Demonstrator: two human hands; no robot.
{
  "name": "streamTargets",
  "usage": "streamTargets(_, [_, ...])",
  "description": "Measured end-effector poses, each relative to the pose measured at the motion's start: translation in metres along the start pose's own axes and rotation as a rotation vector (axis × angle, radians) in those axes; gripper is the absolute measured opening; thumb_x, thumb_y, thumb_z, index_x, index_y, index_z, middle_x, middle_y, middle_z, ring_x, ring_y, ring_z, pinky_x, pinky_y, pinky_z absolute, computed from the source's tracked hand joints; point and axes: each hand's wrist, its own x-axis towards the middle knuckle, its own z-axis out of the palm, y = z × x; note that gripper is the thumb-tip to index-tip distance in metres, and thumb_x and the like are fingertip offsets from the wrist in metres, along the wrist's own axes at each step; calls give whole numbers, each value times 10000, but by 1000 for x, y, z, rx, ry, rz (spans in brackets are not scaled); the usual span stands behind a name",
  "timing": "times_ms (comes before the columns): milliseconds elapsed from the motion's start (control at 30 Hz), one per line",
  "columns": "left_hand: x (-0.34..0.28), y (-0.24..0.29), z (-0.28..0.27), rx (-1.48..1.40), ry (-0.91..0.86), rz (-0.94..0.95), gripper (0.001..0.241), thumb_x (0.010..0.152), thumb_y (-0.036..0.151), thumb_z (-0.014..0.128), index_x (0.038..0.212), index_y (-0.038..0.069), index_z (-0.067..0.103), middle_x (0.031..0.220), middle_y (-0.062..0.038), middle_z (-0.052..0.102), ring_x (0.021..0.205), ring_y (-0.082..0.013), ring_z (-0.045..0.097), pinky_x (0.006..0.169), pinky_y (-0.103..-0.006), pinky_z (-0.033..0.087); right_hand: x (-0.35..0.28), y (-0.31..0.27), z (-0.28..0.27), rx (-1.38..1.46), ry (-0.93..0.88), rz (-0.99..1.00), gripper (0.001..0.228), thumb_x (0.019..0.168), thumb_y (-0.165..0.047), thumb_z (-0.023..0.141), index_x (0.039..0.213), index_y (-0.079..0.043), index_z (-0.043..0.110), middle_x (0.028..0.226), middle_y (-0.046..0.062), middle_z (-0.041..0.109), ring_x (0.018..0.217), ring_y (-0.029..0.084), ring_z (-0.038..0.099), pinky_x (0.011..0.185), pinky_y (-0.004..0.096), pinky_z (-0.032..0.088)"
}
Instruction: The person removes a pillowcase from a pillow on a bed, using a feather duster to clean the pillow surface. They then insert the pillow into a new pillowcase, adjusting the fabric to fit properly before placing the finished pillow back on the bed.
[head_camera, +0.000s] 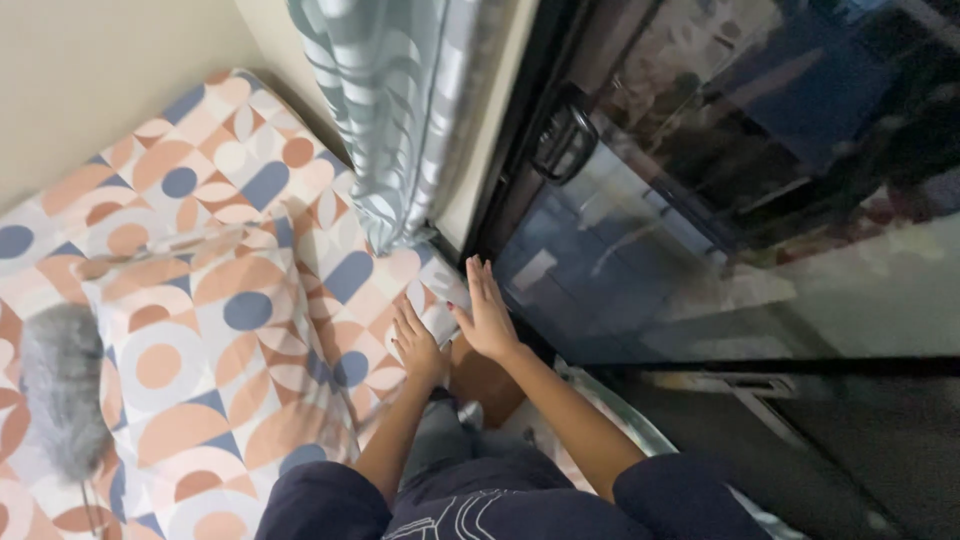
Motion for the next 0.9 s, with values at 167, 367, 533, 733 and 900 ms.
streamTargets(167, [-53, -5, 30, -8, -107, 44, 1310, 699, 260, 900, 1599, 96, -39, 1652, -254, 88, 1530, -472, 94, 1195, -648, 177, -55, -5, 13, 58, 43, 60, 805, 999, -212, 634, 1602, 38, 165, 1658, 299, 232, 1537, 534, 151, 1248, 532, 190])
streamTargets(367, [-74, -16, 28, 18, -68, 171, 1172, 748, 267, 797, 1603, 80, 16, 1661, -226, 114, 1540, -465, 100, 1186, -659, 174, -90, -32, 28, 154, 47, 38, 650, 1044, -227, 532, 1580, 46, 288, 1622, 294, 347, 1538, 484, 285, 1263, 514, 244])
streamTargets(533, [-78, -58, 14, 111, 33, 235, 817, 989, 398, 543, 1610, 104, 101, 1676, -192, 132, 1537, -457, 102, 1172, -666, 150, -103, -63, 57, 136, -42, 2, 565, 1072, -246, 524, 1534, 42, 371, 1612, 293, 368, 1523, 509, 246, 1241, 531, 231])
streamTargets(733, [-84, -151, -32, 91, 97, 118, 943, 956, 407, 662, 1659, 105, 110, 1710, -191, 135, 1560, -462, 79, 1199, -676, 162, -108, -114, 110, 164, -128, 34, 524, 1074, -278, 506, 1517, -7, 438, 1600, 268, 392, 1514, 475, 305, 1230, 508, 268])
streamTargets(900, [-108, -242, -111, 99, 23, -23, 1224, 730, 400, 862, 1624, 98, 83, 1668, -211, 123, 1540, -475, 61, 1190, -684, 149, -123, -148, 202, 217, -101, 87, 506, 1065, -269, 518, 1491, 0, 478, 1579, 279, 425, 1500, 479, 326, 1230, 494, 270])
